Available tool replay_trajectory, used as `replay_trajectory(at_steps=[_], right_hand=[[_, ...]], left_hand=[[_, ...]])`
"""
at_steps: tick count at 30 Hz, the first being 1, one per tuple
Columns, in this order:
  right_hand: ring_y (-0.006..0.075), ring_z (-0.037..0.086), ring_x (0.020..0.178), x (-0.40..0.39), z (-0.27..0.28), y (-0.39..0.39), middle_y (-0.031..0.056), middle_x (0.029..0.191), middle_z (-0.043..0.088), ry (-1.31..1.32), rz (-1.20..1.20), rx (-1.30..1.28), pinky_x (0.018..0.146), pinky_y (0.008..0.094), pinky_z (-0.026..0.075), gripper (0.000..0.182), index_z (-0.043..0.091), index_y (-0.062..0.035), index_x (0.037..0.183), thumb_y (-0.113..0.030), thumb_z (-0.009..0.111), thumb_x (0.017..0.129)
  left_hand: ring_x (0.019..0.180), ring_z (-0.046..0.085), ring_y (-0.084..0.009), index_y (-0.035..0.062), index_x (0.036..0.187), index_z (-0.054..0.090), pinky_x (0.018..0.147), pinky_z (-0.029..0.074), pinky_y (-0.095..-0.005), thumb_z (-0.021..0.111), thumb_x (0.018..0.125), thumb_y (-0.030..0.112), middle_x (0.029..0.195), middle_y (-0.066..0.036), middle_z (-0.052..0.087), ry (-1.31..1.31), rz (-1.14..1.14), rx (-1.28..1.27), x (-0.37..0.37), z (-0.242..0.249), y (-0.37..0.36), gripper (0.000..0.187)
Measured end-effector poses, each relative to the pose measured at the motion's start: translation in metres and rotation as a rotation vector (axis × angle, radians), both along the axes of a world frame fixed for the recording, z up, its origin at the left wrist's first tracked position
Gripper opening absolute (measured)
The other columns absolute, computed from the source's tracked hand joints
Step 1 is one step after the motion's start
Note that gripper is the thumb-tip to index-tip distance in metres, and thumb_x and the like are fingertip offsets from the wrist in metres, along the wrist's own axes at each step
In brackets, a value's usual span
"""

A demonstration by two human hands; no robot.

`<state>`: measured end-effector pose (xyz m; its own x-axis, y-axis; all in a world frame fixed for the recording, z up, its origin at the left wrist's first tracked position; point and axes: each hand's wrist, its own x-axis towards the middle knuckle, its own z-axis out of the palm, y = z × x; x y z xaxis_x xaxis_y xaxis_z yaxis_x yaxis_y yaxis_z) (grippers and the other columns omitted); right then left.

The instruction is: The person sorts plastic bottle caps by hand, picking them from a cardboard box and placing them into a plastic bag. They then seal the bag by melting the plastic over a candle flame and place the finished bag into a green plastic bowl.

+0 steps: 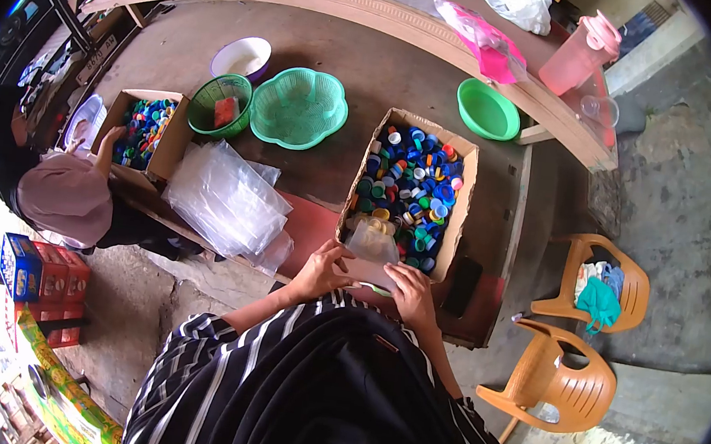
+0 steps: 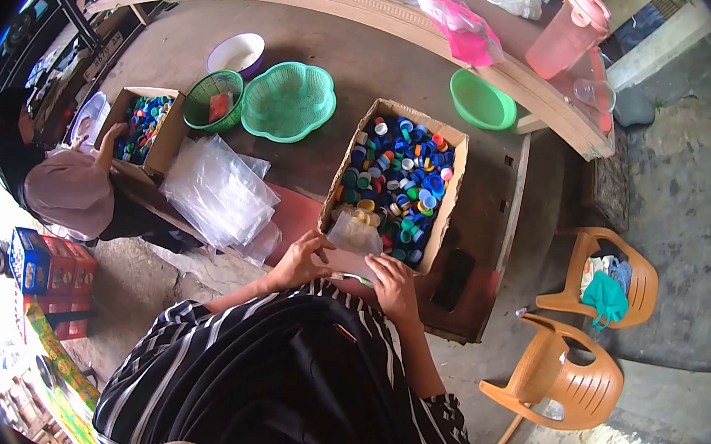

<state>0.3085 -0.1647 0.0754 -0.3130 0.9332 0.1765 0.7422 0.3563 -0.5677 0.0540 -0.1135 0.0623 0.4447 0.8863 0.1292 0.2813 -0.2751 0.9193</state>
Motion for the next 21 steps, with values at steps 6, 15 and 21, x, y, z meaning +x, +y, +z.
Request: replay_trajectory(at_steps=[6,15,21], right_hand=[[0.0226,0.055,0.119,-0.002,-0.002,-0.003,0.0016,0.120,0.066,0.038,-0.011,0.049,0.101,0.0396,0.040,0.030,0.068,-0.0089,0.115,-0.021,0.067,0.087],[0.0276,0.062,0.097,-0.011,-0.006,0.006,0.0103,0.097,0.068,0.257,-0.197,-0.009,0.087,0.0398,0.044,0.023,0.070,-0.0056,0.103,-0.022,0.057,0.096],[0.0253,0.062,0.082,-0.018,-0.024,0.014,0.0049,0.088,0.068,0.295,-0.310,0.101,0.078,0.0393,0.042,0.011,0.065,-0.0082,0.096,-0.019,0.062,0.093]], left_hand=[[0.086,0.063,-0.0260,0.0019,0.101,0.068,0.077,0.054,-0.0362,0.075,0.072,-0.002,0.111,-0.015,0.052,0.108,0.016,0.159,-0.001,-0.016,-0.003,0.030],[0.095,0.059,-0.0327,0.0038,0.095,0.069,0.093,0.043,-0.0467,0.070,0.079,0.003,0.111,-0.011,0.061,0.089,-0.095,0.414,-0.013,0.009,0.007,0.017],[0.098,0.062,-0.0298,0.0029,0.097,0.066,0.088,0.045,-0.0437,0.068,0.084,0.005,0.095,-0.011,0.066,0.139,0.029,0.289,-0.008,-0.021,0.007,0.014]])
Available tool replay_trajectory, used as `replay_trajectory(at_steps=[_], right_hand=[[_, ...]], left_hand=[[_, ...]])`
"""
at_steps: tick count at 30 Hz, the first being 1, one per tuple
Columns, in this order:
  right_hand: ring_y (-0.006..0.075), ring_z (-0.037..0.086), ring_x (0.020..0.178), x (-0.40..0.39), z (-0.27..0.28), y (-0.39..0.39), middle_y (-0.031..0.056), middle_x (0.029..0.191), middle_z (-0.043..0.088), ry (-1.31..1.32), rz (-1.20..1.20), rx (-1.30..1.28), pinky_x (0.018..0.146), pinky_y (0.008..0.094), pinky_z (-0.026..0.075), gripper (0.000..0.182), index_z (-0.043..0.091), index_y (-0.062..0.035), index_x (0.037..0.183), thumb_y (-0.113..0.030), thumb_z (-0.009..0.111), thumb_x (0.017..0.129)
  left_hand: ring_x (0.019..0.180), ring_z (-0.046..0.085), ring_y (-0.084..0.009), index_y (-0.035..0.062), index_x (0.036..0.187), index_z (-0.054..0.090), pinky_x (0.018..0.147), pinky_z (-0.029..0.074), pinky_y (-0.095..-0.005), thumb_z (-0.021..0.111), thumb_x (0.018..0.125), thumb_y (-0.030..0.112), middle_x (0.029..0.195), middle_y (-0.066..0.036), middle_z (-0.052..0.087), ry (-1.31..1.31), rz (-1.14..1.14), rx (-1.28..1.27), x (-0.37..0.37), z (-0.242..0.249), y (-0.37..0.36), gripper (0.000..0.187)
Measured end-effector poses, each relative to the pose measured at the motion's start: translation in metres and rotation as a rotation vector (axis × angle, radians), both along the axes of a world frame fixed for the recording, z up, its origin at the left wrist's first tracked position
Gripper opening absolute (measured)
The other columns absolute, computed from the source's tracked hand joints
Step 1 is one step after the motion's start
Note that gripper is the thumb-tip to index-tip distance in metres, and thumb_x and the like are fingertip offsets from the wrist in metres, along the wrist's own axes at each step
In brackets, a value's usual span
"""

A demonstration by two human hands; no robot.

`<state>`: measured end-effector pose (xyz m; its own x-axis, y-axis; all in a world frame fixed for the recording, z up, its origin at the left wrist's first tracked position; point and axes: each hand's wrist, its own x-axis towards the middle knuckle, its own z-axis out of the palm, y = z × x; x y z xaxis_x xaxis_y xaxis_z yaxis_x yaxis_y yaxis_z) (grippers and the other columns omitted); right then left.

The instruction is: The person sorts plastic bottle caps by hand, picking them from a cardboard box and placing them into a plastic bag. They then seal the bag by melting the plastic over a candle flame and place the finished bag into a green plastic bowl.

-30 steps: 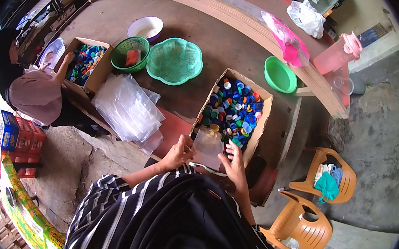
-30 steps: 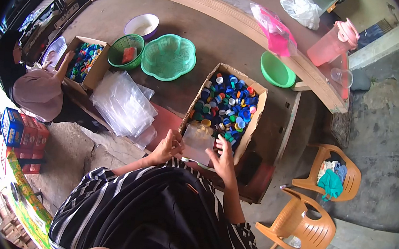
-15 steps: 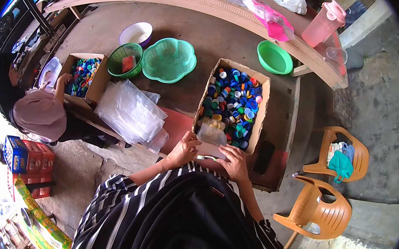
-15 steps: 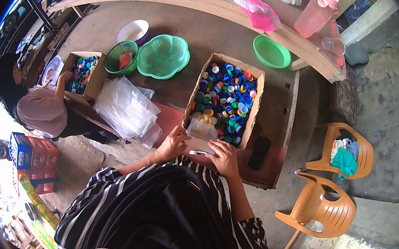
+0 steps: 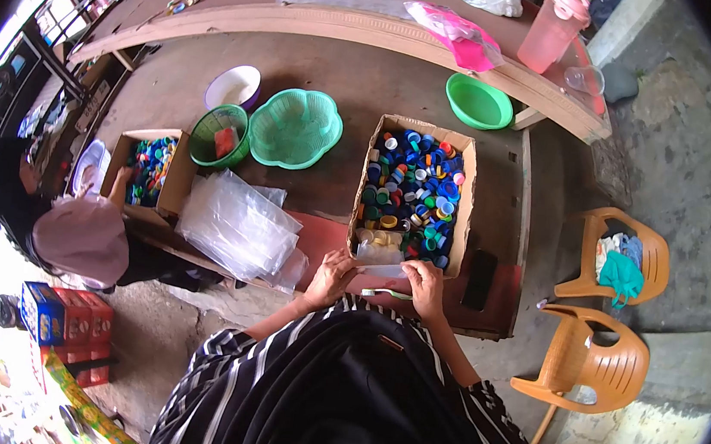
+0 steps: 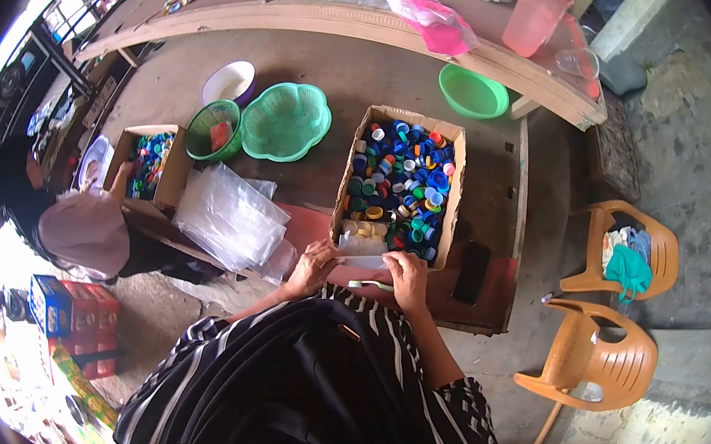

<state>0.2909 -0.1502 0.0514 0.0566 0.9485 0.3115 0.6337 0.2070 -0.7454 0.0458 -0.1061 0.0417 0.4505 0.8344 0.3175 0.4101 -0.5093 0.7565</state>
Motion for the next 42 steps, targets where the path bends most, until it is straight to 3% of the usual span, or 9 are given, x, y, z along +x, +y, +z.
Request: replay_trajectory(at_steps=[4,5,8,12,19,26,34,40,42], right_hand=[[0.0259,0.061,0.074,-0.008,-0.018,0.000,0.0050,0.085,0.067,0.081,-0.193,-0.099,0.073,0.0384,0.040,0.016,0.057,-0.0095,0.095,-0.018,0.069,0.089],[0.0257,0.060,0.070,-0.008,-0.023,0.003,0.0049,0.082,0.066,0.125,-0.175,-0.108,0.071,0.0377,0.038,0.021,0.054,-0.0108,0.094,-0.018,0.072,0.086],[0.0252,0.061,0.072,-0.009,-0.012,0.004,0.0047,0.082,0.066,-0.103,-0.154,-0.026,0.072,0.0392,0.039,0.020,0.055,-0.0109,0.094,-0.019,0.072,0.086],[0.0248,0.061,0.078,-0.006,-0.011,0.004,0.0041,0.086,0.066,-0.163,-0.093,-0.046,0.077,0.0401,0.041,0.025,0.058,-0.0115,0.097,-0.021,0.075,0.082],[0.0254,0.060,0.091,-0.006,0.012,-0.003,0.0062,0.095,0.060,-0.174,-0.025,-0.062,0.079,0.0400,0.043,0.030,0.065,-0.0112,0.096,-0.020,0.081,0.072],[0.0286,0.058,0.097,0.008,-0.006,-0.003,0.0092,0.101,0.054,0.005,0.033,-0.099,0.087,0.0417,0.045,0.020,0.066,-0.0059,0.084,-0.010,0.080,0.070],[0.0309,0.051,0.121,0.007,0.031,-0.002,0.0092,0.130,0.053,-0.131,0.069,-0.039,0.102,0.0428,0.040,0.065,0.052,-0.0073,0.125,-0.018,0.083,0.069],[0.0268,0.046,0.132,0.005,0.028,0.023,0.0086,0.145,0.047,-0.239,0.212,0.055,0.107,0.0415,0.039,0.076,0.047,-0.0097,0.141,-0.022,0.080,0.073],[0.0254,0.051,0.127,0.005,0.019,0.027,0.0073,0.143,0.050,-0.247,0.268,-0.034,0.102,0.0396,0.044,0.068,0.050,-0.0109,0.140,-0.023,0.076,0.078]], left_hand=[[0.082,0.065,-0.0330,0.0015,0.100,0.059,0.083,0.047,-0.0437,0.064,0.088,0.005,0.082,-0.013,0.067,-0.025,0.051,-0.046,0.009,-0.004,0.006,0.013],[0.070,0.067,-0.0323,0.0004,0.100,0.051,0.068,0.052,-0.0434,0.061,0.089,0.000,0.077,-0.016,0.066,-0.186,0.065,-0.162,0.013,-0.013,0.007,0.015],[0.065,0.069,-0.0314,0.0000,0.100,0.046,0.058,0.052,-0.0411,0.058,0.090,-0.003,0.075,-0.018,0.066,-0.268,0.119,-0.028,0.017,-0.017,0.007,0.016],[0.066,0.069,-0.0320,0.0000,0.102,0.051,0.059,0.053,-0.0409,0.061,0.089,-0.001,0.075,-0.016,0.067,-0.211,0.098,-0.257,0.015,-0.011,0.009,0.016],[0.086,0.065,-0.0237,0.0094,0.100,0.066,0.092,0.040,-0.0412,0.078,0.075,0.020,0.083,-0.005,0.068,0.128,-0.031,-0.148,0.010,-0.003,0.012,0.029],[0.092,0.058,-0.0274,0.0110,0.104,0.066,0.088,0.040,-0.0440,0.077,0.074,0.016,0.091,-0.006,0.063,0.280,-0.025,0.131,0.010,0.003,0.021,0.033],[0.129,0.043,-0.0307,0.0100,0.120,0.061,0.103,0.036,-0.0486,0.081,0.072,0.020,0.142,-0.008,0.045,0.354,-0.068,0.228,0.016,0.036,0.022,0.053],[0.140,0.038,-0.0267,0.0066,0.136,0.050,0.114,0.025,-0.0522,0.075,0.079,0.024,0.146,-0.010,0.046,0.436,-0.262,0.275,0.029,0.026,0.038,0.064],[0.127,0.053,-0.0240,0.0061,0.130,0.056,0.112,0.030,-0.0516,0.071,0.083,0.022,0.134,-0.009,0.058,0.435,-0.273,0.269,0.026,0.010,0.040,0.052]])
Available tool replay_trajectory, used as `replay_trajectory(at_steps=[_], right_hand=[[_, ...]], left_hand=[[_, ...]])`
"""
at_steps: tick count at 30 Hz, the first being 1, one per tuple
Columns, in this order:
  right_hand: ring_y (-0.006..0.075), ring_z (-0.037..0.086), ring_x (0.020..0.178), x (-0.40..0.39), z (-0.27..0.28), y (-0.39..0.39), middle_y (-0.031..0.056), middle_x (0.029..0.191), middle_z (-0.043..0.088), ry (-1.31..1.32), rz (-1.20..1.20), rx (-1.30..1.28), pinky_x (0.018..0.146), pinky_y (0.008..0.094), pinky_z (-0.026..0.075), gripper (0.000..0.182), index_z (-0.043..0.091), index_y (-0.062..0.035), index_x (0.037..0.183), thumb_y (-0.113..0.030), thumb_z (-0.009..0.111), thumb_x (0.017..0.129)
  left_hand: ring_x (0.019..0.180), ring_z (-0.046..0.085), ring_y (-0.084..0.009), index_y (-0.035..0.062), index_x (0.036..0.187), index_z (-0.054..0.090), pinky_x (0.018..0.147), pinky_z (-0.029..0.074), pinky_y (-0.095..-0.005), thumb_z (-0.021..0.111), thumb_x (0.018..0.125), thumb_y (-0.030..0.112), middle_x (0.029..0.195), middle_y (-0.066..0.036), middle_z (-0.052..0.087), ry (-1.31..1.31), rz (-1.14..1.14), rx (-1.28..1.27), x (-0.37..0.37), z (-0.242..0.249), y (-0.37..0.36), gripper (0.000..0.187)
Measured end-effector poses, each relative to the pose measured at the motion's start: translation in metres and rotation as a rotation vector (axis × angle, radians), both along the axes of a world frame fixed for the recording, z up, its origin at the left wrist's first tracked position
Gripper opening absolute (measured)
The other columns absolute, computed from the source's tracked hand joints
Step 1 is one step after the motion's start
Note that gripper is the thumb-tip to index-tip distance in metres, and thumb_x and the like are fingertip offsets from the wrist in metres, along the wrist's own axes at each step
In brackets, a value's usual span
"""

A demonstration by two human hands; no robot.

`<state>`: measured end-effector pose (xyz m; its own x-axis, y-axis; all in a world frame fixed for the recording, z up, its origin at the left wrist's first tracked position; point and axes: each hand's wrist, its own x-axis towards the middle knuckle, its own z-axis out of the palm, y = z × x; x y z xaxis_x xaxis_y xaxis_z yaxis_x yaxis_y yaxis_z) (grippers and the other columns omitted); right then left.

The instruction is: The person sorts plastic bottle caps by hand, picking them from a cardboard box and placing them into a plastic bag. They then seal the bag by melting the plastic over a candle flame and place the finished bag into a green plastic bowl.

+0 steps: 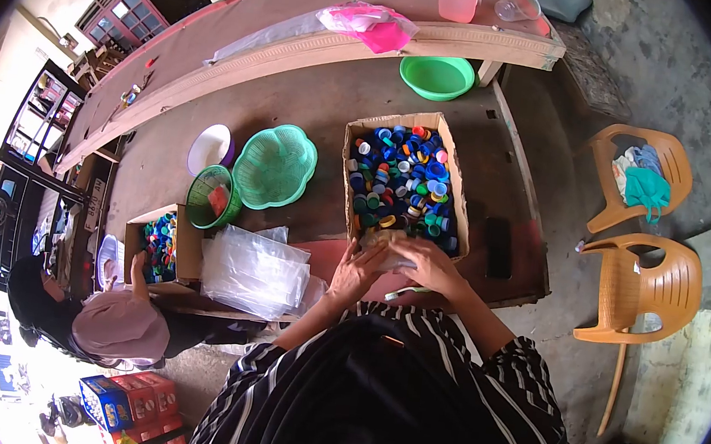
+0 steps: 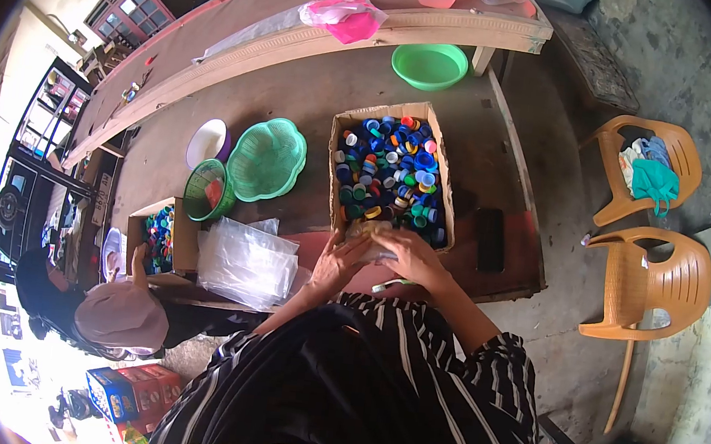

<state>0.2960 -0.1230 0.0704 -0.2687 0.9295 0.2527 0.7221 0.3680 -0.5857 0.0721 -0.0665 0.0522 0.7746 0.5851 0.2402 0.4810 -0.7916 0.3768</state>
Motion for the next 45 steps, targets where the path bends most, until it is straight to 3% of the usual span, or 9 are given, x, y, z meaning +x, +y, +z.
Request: replay_trajectory(at_steps=[2,3,23,32,36,37,40,43,45], right_hand=[[0.0244,0.058,0.119,-0.001,-0.007,-0.001,0.0057,0.139,0.055,-0.017,0.017,-0.232,0.096,0.0373,0.050,0.058,0.054,-0.0120,0.137,-0.024,0.071,0.083],[0.0239,0.063,0.111,-0.002,-0.010,0.001,0.0039,0.136,0.058,-0.031,0.034,-0.077,0.089,0.0348,0.054,0.051,0.055,-0.0141,0.136,-0.025,0.065,0.088],[0.0253,0.063,0.111,0.007,-0.024,0.003,0.0082,0.133,0.060,-0.055,0.096,-0.148,0.088,0.0359,0.053,0.044,0.056,-0.0128,0.135,-0.029,0.056,0.094],[0.0322,0.067,0.096,0.007,-0.019,0.022,0.0146,0.111,0.068,0.294,0.010,-0.074,0.081,0.0384,0.053,0.030,0.066,-0.0045,0.117,-0.021,0.065,0.091],[0.0259,0.068,0.088,0.005,0.027,0.027,0.0150,0.097,0.069,0.488,-0.063,-0.091,0.076,0.0349,0.052,0.023,0.066,-0.0025,0.111,-0.019,0.064,0.095],[0.0176,0.066,0.086,0.005,0.051,0.026,0.0142,0.094,0.068,0.521,-0.119,-0.293,0.074,0.0316,0.051,0.022,0.066,-0.0007,0.107,-0.019,0.062,0.097],[0.0150,0.065,0.096,0.005,0.076,0.033,0.0099,0.102,0.068,0.713,-0.057,-0.215,0.082,0.0300,0.052,0.026,0.062,0.0009,0.116,-0.017,0.062,0.097],[0.0177,0.062,0.107,0.003,0.084,0.044,0.0101,0.112,0.065,0.905,-0.016,-0.201,0.091,0.0314,0.051,0.038,0.055,-0.0003,0.127,-0.011,0.066,0.093],[0.0247,0.058,0.116,0.006,0.086,0.049,0.0154,0.133,0.050,1.034,-0.016,-0.131,0.097,0.0370,0.049,0.069,0.032,-0.0055,0.145,-0.007,0.071,0.088]], left_hand=[[0.122,0.058,-0.0238,0.0058,0.127,0.059,0.111,0.033,-0.0512,0.069,0.084,0.021,0.130,-0.009,0.061,0.003,0.003,-0.032,-0.001,0.002,0.000,0.047],[0.121,0.059,-0.0232,0.0059,0.128,0.059,0.111,0.033,-0.0508,0.068,0.084,0.021,0.130,-0.009,0.061,0.013,0.003,-0.012,0.000,0.002,0.001,0.047],[0.119,0.060,-0.0133,0.0135,0.127,0.062,0.114,0.031,-0.0505,0.060,0.089,0.016,0.124,-0.002,0.066,0.089,-0.009,-0.028,0.000,0.000,0.005,0.039],[0.115,0.062,-0.0285,0.0062,0.125,0.062,0.106,0.042,-0.0442,0.072,0.081,0.015,0.120,-0.010,0.068,-0.305,0.064,-0.451,0.005,0.024,0.018,0.046],[0.119,0.058,-0.0253,-0.0029,0.142,0.035,0.103,0.045,-0.0389,0.081,0.078,0.010,0.130,-0.021,0.057,-0.776,0.162,-0.792,0.012,0.060,0.020,0.080],[0.121,0.054,-0.0255,-0.0033,0.148,0.021,0.102,0.046,-0.0374,0.085,0.075,0.010,0.135,-0.019,0.051,-0.795,0.116,-0.790,0.011,0.054,0.030,0.098],[0.120,0.055,-0.0231,-0.0032,0.146,0.027,0.100,0.047,-0.0355,0.084,0.076,0.011,0.132,-0.016,0.054,-0.728,0.042,-1.018,0.008,0.062,0.040,0.092],[0.106,0.060,-0.0158,-0.0030,0.134,0.048,0.094,0.049,-0.0328,0.077,0.086,0.020,0.117,-0.009,0.063,-0.629,0.099,-1.149,0.014,0.074,0.045,0.061],[0.102,0.061,-0.0142,-0.0014,0.127,0.054,0.092,0.050,-0.0324,0.068,0.093,0.020,0.113,-0.006,0.065,-0.718,0.126,-1.242,0.021,0.076,0.047,0.043]])
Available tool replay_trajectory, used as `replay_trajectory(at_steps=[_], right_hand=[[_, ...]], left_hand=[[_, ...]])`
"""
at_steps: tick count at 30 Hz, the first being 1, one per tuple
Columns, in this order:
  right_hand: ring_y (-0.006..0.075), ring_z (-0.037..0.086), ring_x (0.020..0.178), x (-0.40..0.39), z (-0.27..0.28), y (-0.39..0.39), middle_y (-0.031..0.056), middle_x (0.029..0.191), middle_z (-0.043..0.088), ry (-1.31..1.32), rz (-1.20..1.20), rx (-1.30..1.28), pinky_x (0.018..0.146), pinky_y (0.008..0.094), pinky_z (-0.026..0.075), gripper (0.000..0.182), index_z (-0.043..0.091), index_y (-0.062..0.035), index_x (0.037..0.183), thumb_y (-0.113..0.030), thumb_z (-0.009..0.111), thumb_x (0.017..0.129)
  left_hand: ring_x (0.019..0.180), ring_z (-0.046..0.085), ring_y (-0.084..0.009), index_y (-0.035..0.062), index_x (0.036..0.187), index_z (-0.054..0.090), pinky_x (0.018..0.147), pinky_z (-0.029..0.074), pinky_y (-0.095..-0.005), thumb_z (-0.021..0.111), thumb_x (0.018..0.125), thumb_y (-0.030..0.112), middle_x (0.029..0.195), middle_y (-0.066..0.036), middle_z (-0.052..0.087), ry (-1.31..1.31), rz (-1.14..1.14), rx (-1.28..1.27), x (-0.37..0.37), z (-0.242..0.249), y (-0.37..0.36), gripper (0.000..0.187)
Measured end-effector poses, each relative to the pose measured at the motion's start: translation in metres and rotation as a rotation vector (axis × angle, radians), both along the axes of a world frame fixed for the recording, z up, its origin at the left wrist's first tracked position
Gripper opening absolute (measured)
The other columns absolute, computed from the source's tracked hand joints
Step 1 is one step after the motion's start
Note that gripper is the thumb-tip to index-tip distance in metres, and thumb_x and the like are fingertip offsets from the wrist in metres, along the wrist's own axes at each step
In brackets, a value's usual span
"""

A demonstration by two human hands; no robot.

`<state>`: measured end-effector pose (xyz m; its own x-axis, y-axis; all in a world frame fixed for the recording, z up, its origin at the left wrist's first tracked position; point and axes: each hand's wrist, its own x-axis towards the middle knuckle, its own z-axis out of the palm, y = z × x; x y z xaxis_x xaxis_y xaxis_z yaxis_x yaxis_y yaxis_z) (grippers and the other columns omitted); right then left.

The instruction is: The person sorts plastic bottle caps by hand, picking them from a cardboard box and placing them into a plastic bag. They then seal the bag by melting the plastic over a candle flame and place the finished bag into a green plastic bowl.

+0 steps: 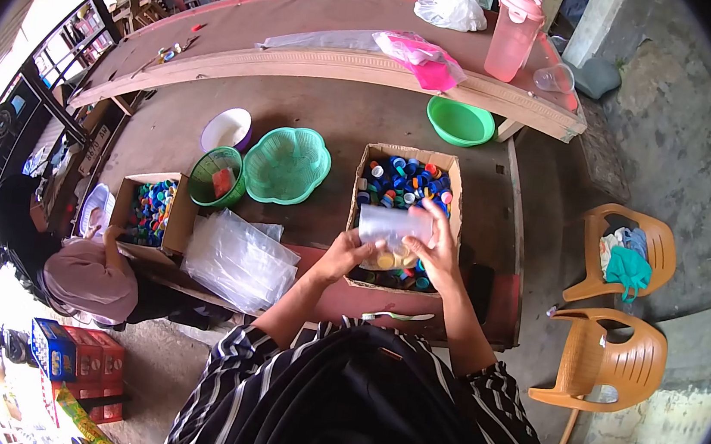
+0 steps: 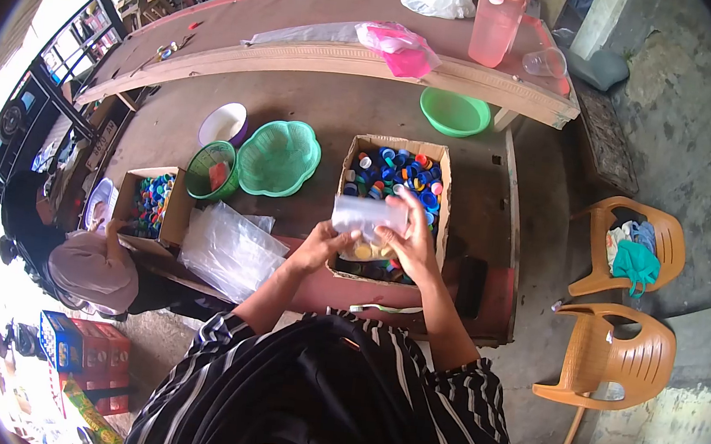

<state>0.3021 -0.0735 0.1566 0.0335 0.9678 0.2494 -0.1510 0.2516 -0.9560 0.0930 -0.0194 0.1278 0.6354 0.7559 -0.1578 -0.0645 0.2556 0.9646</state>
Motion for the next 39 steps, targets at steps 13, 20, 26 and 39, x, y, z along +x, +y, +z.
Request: replay_trajectory(at_steps=[13,20,26,39], right_hand=[[0.0098,0.061,0.088,0.013,-0.051,-0.015,0.0045,0.100,0.064,0.059,-0.043,-0.438,0.075,0.0239,0.050,0.039,0.056,-0.0024,0.116,-0.011,0.077,0.084],[0.0157,0.062,0.105,0.015,-0.036,-0.014,0.0091,0.113,0.066,0.025,-0.015,-0.378,0.091,0.0308,0.050,0.028,0.064,-0.0007,0.110,-0.009,0.075,0.086],[0.0171,0.061,0.106,0.017,-0.050,-0.043,0.0094,0.115,0.065,-0.300,0.051,-0.317,0.093,0.0315,0.048,0.027,0.064,0.0004,0.113,-0.012,0.071,0.090],[0.0158,0.059,0.104,-0.006,-0.034,-0.076,0.0103,0.109,0.061,-0.037,-0.058,-0.206,0.092,0.0310,0.047,0.069,0.027,-0.0072,0.147,-0.003,0.067,0.091]], left_hand=[[0.097,0.061,-0.0111,0.0023,0.122,0.059,0.088,0.050,-0.0283,0.060,0.099,0.025,0.107,-0.001,0.065,-0.055,0.014,-0.135,0.010,-0.021,0.001,0.032],[0.065,0.054,-0.0040,0.0026,0.103,0.070,0.055,0.040,-0.0212,0.069,0.092,0.035,0.076,0.003,0.065,0.106,0.041,0.029,0.003,0.016,0.003,0.034],[0.091,0.059,-0.0086,0.0007,0.105,0.071,0.082,0.047,-0.0268,0.067,0.094,0.030,0.097,-0.003,0.069,0.076,0.106,0.140,-0.015,-0.023,-0.021,0.032],[0.094,0.063,-0.0142,0.0017,0.124,0.048,0.082,0.052,-0.0311,0.072,0.086,0.003,0.096,-0.011,0.067,0.022,0.275,0.370,-0.024,-0.003,-0.047,0.045]])
